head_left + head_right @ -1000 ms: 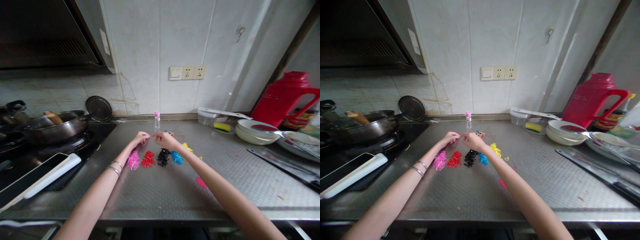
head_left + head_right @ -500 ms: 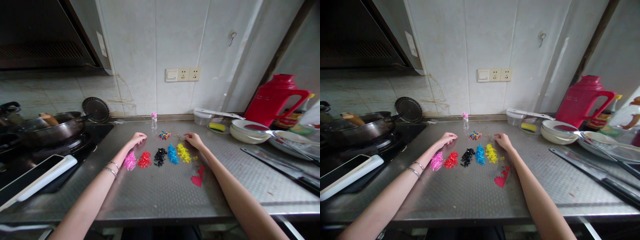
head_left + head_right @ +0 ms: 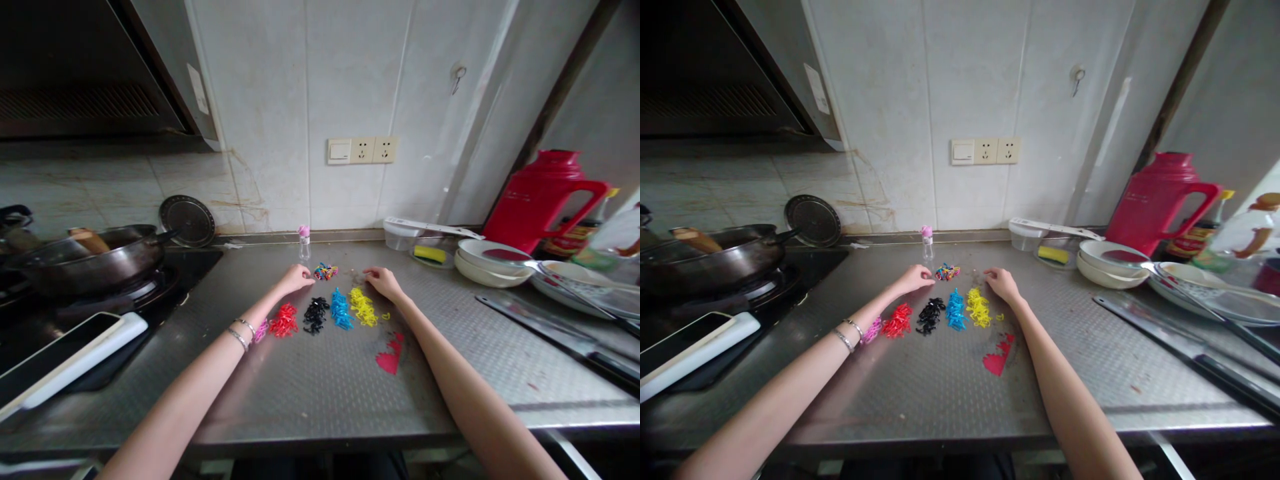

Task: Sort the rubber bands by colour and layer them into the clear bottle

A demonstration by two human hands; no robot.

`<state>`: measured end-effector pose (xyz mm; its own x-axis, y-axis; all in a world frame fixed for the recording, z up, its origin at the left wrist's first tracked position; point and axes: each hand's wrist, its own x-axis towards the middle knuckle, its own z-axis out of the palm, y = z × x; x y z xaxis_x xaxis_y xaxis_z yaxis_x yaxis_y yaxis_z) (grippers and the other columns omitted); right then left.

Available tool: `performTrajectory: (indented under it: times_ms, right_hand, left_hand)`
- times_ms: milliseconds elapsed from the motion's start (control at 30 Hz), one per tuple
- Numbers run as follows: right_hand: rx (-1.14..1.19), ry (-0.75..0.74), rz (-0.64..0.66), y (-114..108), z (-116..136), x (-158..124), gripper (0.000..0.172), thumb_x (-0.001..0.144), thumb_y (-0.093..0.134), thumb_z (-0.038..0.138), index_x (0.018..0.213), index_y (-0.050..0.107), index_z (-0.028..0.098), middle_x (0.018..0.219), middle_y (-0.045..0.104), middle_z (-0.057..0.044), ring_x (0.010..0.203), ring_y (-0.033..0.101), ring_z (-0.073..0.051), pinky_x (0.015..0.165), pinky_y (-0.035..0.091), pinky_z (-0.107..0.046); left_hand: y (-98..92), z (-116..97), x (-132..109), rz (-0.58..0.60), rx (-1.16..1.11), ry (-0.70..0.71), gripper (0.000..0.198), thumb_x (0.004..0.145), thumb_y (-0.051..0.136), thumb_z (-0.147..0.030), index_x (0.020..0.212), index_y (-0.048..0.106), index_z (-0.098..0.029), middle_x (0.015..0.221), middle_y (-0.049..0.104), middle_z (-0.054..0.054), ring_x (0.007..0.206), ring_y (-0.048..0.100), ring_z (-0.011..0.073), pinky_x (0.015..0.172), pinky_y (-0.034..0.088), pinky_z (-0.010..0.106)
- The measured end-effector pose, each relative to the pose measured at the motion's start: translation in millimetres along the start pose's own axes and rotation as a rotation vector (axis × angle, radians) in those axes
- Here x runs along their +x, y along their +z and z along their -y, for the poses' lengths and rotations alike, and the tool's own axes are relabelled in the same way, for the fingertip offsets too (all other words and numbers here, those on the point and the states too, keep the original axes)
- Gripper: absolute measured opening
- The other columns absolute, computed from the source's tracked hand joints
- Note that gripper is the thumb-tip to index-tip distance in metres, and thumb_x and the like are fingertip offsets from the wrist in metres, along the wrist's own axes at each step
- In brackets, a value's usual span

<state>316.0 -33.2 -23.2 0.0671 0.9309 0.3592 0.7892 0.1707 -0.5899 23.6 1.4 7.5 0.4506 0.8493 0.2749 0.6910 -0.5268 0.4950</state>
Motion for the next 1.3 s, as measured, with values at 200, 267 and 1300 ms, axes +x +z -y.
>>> performTrajectory:
  times_ms: [200, 267, 1300]
  right_hand:
    - [-0.008, 0.021, 0.007, 0.0, 0.4, -0.1, 0.028, 0.069, 0.048, 0.025, 0.089, 0.067, 0.018, 0.070, 0.065, -0.002, 0.065, 0.057, -0.014, 0.060, 0.039, -0.021]
    - [-0.013, 0.024, 0.006, 0.6, 0.0, 0.4, 0.027, 0.069, 0.048, 0.025, 0.089, 0.066, 0.019, 0.072, 0.065, -0.003, 0.067, 0.058, -0.014, 0.061, 0.040, -0.021]
    - [-0.042, 0.020, 0.020, -1.9, 2.6, -1.0, 0.028, 0.070, 0.047, 0.025, 0.089, 0.067, 0.019, 0.072, 0.066, -0.003, 0.067, 0.058, -0.014, 0.061, 0.039, -0.021]
  left_hand:
    - [10.0, -12.1, 9.7, 0.013, 0.047, 0.013, 0.030, 0.064, 0.058, -0.040, 0.070, 0.066, -0.012, 0.059, 0.059, 0.003, 0.053, 0.048, 0.0116, 0.051, 0.029, 0.023]
    - [11.7, -12.3, 11.6, 0.011, 0.053, 0.021, 0.028, 0.065, 0.057, -0.039, 0.068, 0.066, -0.012, 0.059, 0.059, 0.003, 0.052, 0.048, 0.0115, 0.051, 0.029, 0.023]
    - [-40.8, 6.4, -10.3, -0.045, -0.057, 0.046, 0.019, 0.069, 0.057, -0.024, 0.077, 0.071, -0.013, 0.078, 0.067, 0.008, 0.072, 0.057, 0.0163, 0.069, 0.041, 0.025]
